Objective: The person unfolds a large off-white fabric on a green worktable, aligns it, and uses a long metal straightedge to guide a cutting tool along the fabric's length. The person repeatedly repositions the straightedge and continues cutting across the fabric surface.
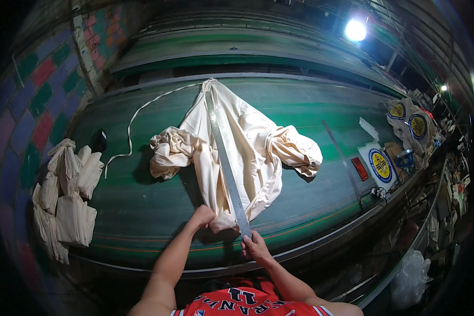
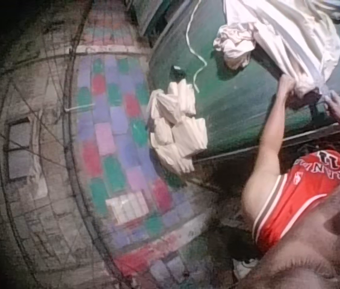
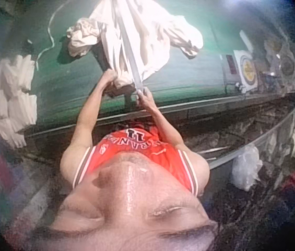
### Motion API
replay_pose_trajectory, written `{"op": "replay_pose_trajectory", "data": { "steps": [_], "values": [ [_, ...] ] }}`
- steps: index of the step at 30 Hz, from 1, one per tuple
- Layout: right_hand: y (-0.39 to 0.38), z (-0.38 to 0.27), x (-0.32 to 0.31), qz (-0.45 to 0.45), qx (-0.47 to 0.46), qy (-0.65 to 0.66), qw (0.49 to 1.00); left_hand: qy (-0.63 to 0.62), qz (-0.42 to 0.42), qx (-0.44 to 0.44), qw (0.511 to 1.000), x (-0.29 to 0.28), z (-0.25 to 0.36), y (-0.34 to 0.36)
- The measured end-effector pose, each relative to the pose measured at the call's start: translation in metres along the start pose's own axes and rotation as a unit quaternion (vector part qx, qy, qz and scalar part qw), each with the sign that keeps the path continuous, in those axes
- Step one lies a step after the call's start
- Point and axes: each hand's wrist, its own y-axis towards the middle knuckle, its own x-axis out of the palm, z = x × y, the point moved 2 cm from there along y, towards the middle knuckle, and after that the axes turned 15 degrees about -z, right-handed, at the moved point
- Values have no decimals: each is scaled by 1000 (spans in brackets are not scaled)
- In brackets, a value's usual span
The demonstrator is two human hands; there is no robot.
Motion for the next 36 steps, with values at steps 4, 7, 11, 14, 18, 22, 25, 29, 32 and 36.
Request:
{"op": "replay_pose_trajectory", "data": {
  "steps": [4, 7, 11, 14, 18, 22, 25, 29, 32, 36],
  "values": [
    [-7, -16, -10, -9, 21, 25, 999, 172, -161, -73, 969, 39, -4, -45],
    [-8, -22, -15, -29, 21, 52, 998, 160, 169, 37, 972, 35, 12, -60],
    [-9, -27, -19, -45, 4, 59, 997, 142, 456, 178, 861, 58, 36, -74],
    [-9, -40, -26, -37, 4, 49, 998, 328, 414, 281, 801, 96, 44, -77],
    [-9, -68, -33, -24, 20, 33, 999, 422, 224, 240, 845, 126, 36, -61],
    [-8, -94, -36, -36, 0, 27, 999, 472, 215, 219, 827, 140, 44, -44],
    [-7, -104, -43, -43, -2, 25, 999, 409, 228, 389, 793, 178, 59, -47],
    [0, -105, -45, -60, -32, 34, 997, 446, -19, 382, 810, 246, 64, -52],
    [-1, -93, -51, -55, -13, 19, 998, 395, -92, 390, 826, 266, 66, -65],
    [-6, -64, -65, -82, 64, 38, 994, 253, -114, 335, 900, 210, 68, -66]
  ]
}}
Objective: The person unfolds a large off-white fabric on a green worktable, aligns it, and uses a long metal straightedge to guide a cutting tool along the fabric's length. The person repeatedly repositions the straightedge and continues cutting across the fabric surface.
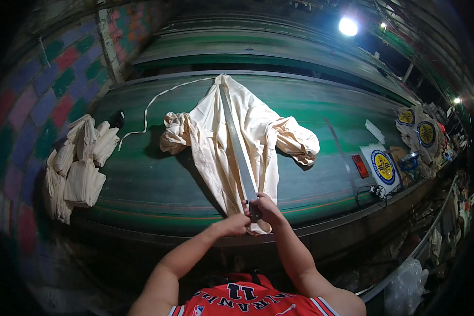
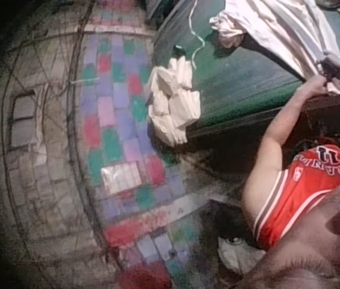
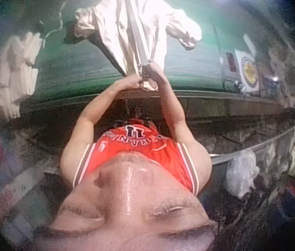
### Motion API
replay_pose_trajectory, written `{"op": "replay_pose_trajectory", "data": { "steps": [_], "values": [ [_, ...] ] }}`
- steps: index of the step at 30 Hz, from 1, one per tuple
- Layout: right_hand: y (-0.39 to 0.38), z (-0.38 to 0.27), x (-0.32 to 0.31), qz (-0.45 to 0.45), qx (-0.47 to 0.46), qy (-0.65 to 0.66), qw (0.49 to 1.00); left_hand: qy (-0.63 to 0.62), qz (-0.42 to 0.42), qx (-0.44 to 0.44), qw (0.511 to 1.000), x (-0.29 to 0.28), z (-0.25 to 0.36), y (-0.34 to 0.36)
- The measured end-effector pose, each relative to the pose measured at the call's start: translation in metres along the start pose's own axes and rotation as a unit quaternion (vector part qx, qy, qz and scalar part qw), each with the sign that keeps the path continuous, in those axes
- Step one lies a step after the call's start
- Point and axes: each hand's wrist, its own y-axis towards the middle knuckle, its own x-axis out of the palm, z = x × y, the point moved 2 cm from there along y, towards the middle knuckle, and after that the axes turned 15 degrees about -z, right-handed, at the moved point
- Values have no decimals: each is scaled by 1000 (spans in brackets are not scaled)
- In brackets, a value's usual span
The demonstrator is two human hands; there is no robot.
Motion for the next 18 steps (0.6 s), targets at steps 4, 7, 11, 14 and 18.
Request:
{"op": "replay_pose_trajectory", "data": {
  "steps": [4, 7, 11, 14, 18],
  "values": [
    [-1, 29, -11, -17, 51, -27, 998, 15, 174, -107, 979, -59, -44, -43],
    [5, 36, -7, -69, 46, -15, 996, 1, 365, -199, 909, -110, -87, -75],
    [24, 42, 6, -24, 19, -61, 998, 41, 523, -261, 810, -169, -132, -107],
    [47, 46, 16, -2, 20, -104, 994, 120, 544, -266, 787, -210, -149, -120],
    [74, 45, 25, -37, 58, -87, 994, 240, 426, -297, 820, -256, -154, -108]
  ]
}}
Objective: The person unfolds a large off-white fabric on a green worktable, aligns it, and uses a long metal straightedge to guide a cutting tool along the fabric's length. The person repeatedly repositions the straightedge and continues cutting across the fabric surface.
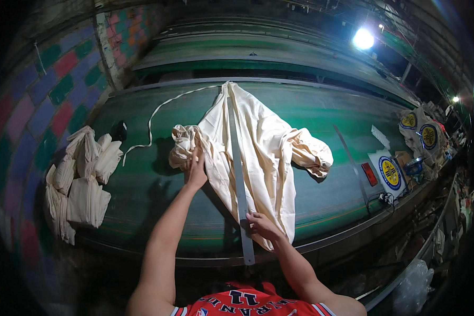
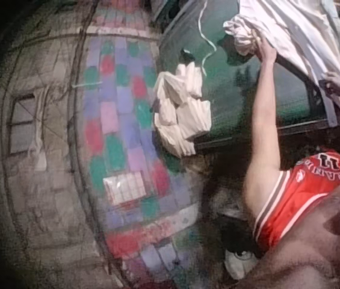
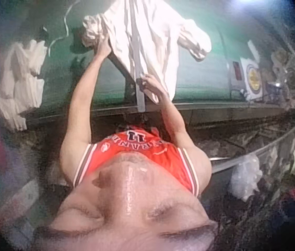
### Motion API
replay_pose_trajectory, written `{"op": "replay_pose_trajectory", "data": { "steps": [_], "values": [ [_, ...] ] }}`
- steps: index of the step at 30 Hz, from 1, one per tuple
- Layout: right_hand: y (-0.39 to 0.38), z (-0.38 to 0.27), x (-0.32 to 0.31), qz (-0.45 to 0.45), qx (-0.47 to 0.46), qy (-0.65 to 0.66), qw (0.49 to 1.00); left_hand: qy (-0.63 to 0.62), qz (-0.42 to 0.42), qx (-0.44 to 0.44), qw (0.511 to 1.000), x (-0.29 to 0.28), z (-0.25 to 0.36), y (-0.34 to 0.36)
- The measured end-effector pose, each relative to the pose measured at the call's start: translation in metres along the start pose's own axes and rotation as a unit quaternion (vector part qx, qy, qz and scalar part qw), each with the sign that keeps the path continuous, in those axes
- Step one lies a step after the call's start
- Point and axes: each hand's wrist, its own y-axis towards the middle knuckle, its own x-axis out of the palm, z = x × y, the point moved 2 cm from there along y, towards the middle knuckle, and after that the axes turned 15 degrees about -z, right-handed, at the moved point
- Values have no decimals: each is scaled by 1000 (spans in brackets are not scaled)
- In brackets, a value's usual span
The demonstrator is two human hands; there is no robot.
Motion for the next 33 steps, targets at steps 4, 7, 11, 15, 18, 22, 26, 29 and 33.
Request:
{"op": "replay_pose_trajectory", "data": {
  "steps": [4, 7, 11, 15, 18, 22, 26, 29, 33],
  "values": [
    [29, -10, 16, 32, -28, 33, 999, 139, -125, 93, 978, 4, -6, 31],
    [46, -16, 19, 50, -38, 39, 997, 210, -200, 98, 952, 14, -9, 42],
    [60, -19, 21, 78, -21, 112, 990, -134, -322, 110, 931, 26, 17, 9],
    [58, -26, 22, 106, -72, 95, 987, -407, -543, 215, 702, 5, 8, -29],
    [46, -28, 26, 288, -68, -63, 953, -502, -128, 90, 851, -16, -40, 25],
    [29, -19, 49, 318, -84, -58, 943, -164, 142, -149, 965, -18, -124, 89],
    [18, -11, 68, 345, -43, -107, 931, -744, -156, -235, 606, 21, -167, 105],
    [11, -6, 75, 330, -48, -106, 937, -805, -375, -250, 386, 9, -188, 100],
    [5, 2, 80, 329, -66, -95, 937, -559, -247, -257, 749, -2, -194, 81]
  ]
}}
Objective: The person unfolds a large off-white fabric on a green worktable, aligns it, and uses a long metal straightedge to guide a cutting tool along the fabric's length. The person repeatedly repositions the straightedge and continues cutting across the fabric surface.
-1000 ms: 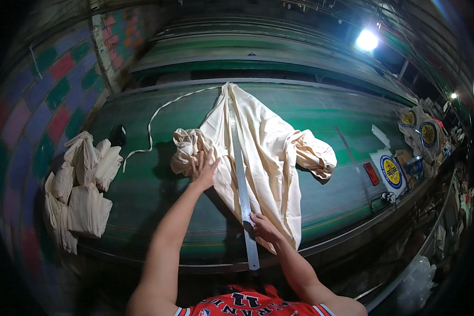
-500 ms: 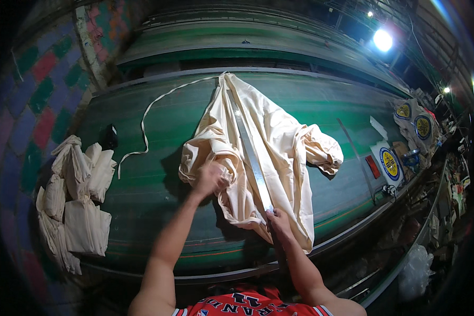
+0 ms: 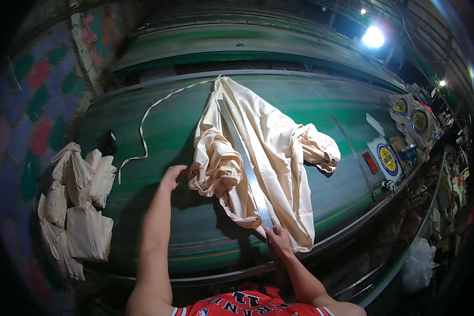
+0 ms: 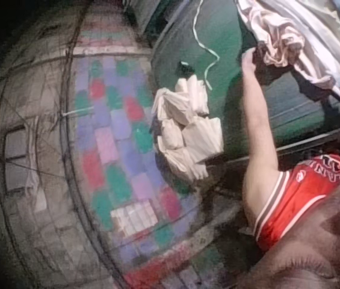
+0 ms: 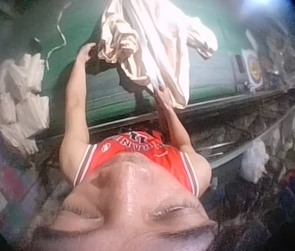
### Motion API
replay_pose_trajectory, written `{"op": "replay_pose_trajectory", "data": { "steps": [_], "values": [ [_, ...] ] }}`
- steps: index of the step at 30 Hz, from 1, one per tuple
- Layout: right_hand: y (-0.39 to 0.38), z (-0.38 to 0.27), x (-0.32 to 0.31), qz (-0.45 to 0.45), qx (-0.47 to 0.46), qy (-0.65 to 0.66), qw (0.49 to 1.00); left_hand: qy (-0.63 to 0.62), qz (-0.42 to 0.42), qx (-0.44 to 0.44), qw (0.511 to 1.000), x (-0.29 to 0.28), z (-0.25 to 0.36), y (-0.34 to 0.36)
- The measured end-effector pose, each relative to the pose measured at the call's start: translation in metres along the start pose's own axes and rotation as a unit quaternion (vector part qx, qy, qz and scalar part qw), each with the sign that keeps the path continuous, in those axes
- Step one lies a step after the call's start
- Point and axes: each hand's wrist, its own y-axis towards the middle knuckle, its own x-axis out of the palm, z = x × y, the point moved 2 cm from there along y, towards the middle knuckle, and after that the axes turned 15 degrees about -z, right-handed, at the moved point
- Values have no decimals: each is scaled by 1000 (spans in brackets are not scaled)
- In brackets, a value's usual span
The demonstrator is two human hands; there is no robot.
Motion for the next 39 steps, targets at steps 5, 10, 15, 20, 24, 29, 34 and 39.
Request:
{"op": "replay_pose_trajectory", "data": {
  "steps": [5, 10, 15, 20, 24, 29, 34, 39],
  "values": [
    [-13, 1, -2, 13, -18, -5, 1000, -279, -106, 35, 954, 23, -24, -4],
    [-25, -8, -14, 11, -11, -70, 997, -320, -139, 77, 934, 12, 7, 10],
    [-31, 0, -21, -6, 40, -108, 993, -195, 186, 527, 806, -62, 122, -55],
    [-31, 12, -15, -19, 30, -78, 996, 62, 243, 487, 836, -49, 115, -89],
    [-33, 13, -19, -18, 17, -98, 995, 126, 109, 257, 952, -21, 52, -65],
    [-40, 21, -38, 9, 22, -163, 986, 477, 172, 107, 856, 3, -5, -35],
    [-53, 26, -47, 18, 21, -136, 990, 200, 125, 104, 966, 16, -5, -11],
    [-64, 24, -46, 25, -22, -131, 991, -236, 216, 218, 922, 12, 57, -30]
  ]
}}
